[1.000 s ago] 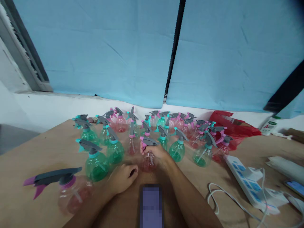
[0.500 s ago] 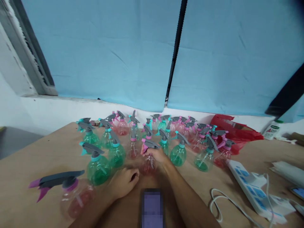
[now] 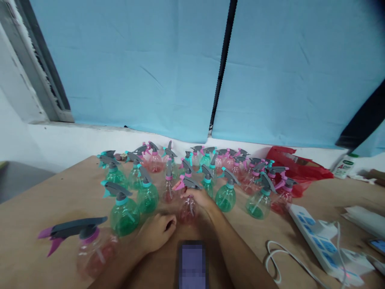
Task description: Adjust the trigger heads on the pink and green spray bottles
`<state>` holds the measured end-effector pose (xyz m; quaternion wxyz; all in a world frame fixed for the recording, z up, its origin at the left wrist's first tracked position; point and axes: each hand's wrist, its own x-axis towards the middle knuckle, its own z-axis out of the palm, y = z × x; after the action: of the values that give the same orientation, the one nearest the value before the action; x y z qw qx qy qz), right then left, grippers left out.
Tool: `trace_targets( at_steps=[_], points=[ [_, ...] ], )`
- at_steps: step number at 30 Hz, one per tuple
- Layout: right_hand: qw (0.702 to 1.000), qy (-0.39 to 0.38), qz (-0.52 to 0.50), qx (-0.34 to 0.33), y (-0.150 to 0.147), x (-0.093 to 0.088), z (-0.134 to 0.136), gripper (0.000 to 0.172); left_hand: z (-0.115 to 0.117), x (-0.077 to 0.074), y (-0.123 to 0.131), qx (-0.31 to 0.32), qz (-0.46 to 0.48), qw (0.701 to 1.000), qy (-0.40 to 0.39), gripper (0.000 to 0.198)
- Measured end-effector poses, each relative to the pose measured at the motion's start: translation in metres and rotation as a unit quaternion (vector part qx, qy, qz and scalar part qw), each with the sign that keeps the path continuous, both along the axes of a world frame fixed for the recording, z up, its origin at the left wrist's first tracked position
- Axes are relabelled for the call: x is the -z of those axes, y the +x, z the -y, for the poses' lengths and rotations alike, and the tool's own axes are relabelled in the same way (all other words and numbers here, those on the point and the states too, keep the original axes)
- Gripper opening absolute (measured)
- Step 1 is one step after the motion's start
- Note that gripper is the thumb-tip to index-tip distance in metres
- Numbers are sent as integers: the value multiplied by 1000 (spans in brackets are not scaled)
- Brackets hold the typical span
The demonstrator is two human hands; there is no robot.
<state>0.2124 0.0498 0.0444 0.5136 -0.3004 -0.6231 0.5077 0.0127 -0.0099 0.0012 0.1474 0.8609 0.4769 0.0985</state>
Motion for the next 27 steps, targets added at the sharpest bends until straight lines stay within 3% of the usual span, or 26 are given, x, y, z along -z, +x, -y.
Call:
trace_targets(
  at_steps=[6, 13, 20, 27],
  points=[
    [999, -19, -29, -3, -2, 9, -3, 18, 0, 0, 0, 0, -3, 1000, 1, 26],
    [1000, 15, -13, -4, -2, 1, 2, 32, 0, 1, 0, 1, 6, 1000, 7, 25],
    [999, -12, -50, -2, -7, 10, -3, 31, -2, 6, -2, 0, 10, 1000, -4, 27],
    [997, 35, -66, -29, -9, 6, 3, 31, -2, 2, -1, 3, 25, 1000, -1, 25]
  ],
)
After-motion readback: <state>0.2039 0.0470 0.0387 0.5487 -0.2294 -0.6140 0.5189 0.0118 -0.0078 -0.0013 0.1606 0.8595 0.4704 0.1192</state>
